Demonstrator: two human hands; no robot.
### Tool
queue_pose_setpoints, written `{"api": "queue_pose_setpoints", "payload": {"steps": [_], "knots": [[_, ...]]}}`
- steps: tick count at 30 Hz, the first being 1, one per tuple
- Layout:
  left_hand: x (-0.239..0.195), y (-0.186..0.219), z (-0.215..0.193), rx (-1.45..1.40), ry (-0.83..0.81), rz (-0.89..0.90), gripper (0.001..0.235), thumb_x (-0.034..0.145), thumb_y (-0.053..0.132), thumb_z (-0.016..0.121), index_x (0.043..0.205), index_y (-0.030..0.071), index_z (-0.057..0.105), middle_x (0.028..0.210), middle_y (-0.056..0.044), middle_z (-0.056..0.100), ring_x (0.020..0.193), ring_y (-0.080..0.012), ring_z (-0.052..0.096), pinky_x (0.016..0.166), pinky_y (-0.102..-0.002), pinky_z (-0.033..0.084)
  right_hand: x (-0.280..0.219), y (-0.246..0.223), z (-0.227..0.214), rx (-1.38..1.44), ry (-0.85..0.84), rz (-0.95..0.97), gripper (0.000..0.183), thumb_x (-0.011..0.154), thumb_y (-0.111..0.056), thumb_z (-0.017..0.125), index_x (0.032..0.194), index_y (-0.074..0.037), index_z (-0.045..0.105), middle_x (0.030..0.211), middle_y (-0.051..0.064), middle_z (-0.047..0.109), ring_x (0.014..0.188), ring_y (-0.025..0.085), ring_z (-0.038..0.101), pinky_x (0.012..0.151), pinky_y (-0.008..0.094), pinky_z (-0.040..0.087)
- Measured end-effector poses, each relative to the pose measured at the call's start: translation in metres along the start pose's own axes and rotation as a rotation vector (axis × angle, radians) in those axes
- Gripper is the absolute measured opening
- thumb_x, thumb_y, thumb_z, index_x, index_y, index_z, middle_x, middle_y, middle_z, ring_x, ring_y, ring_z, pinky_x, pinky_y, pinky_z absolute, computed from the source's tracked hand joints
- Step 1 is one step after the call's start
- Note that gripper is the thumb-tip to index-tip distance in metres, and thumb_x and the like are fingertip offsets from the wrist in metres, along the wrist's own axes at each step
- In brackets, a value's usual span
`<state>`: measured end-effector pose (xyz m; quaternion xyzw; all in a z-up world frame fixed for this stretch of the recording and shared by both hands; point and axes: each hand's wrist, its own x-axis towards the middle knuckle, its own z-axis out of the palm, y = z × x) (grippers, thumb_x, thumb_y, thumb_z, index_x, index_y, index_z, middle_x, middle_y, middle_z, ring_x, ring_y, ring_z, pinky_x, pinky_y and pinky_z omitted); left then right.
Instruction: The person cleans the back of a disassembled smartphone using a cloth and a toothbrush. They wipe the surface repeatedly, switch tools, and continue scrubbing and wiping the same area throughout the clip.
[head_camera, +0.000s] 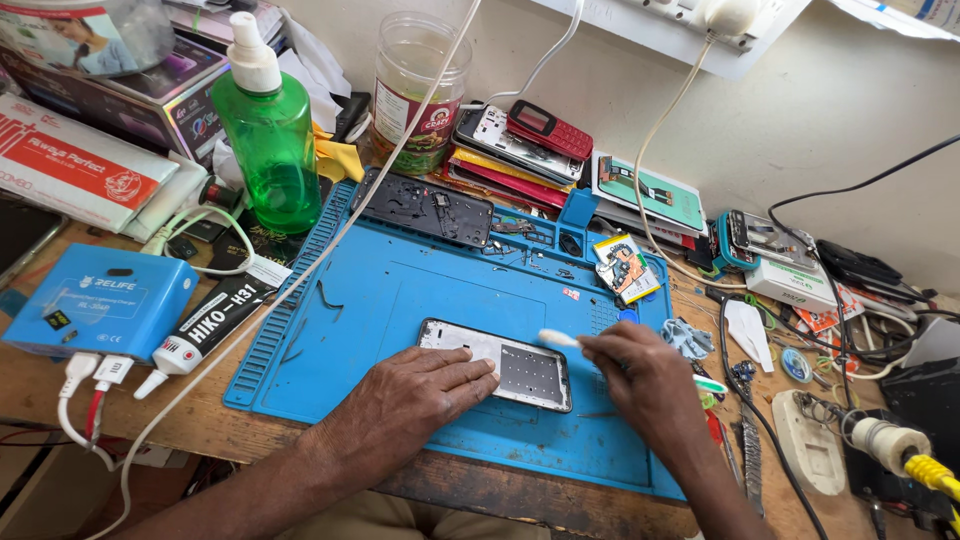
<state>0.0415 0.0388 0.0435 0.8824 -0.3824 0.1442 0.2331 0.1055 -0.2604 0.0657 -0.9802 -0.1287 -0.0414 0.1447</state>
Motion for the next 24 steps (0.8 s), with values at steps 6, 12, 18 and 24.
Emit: {"api": "queue_pose_setpoints", "payload": {"steps": [6,12,18,24], "knots": [[0.0,0.0,-0.001,0.006,0.002,0.004,0.042,0.09,0.009,0.06,0.131,0.007,0.065,0.139,-0.009,0.064,0.131,-0.0272,0.057,0.107,-0.042,0.046,-0.003,0.005,-0.004,0.048,0.024,-0.082,0.016,0.087,-0.017,0.072,0.099,-0.017,0.083,0.093,0.002,0.078,0.073,0.014,0.073,0.064,0.03,0.063],[0.001,0.0,-0.001,0.018,0.001,0.003,0.042,0.088,0.009,0.059,0.13,0.007,0.066,0.139,-0.009,0.064,0.131,-0.027,0.057,0.107,-0.042,0.046,-0.01,0.004,-0.013,0.094,0.032,-0.064,0.019,0.086,-0.012,0.072,0.102,-0.017,0.082,0.095,0.002,0.078,0.073,0.014,0.075,0.067,0.03,0.063],[0.001,0.0,0.0,0.029,-0.004,0.004,0.043,0.087,0.009,0.059,0.13,0.007,0.065,0.139,-0.009,0.064,0.131,-0.0267,0.057,0.106,-0.042,0.046,-0.017,0.002,-0.02,0.091,0.054,-0.009,0.02,0.085,-0.011,0.074,0.103,-0.015,0.082,0.094,0.004,0.077,0.074,0.019,0.075,0.067,0.036,0.059],[0.0,-0.001,0.002,0.035,-0.018,0.003,0.044,0.087,0.009,0.06,0.131,0.007,0.065,0.14,-0.009,0.063,0.132,-0.0269,0.056,0.106,-0.043,0.045,-0.019,0.005,-0.024,0.072,0.011,-0.002,0.019,0.086,-0.014,0.074,0.103,-0.016,0.082,0.093,0.003,0.078,0.074,0.019,0.075,0.069,0.036,0.058]]}}
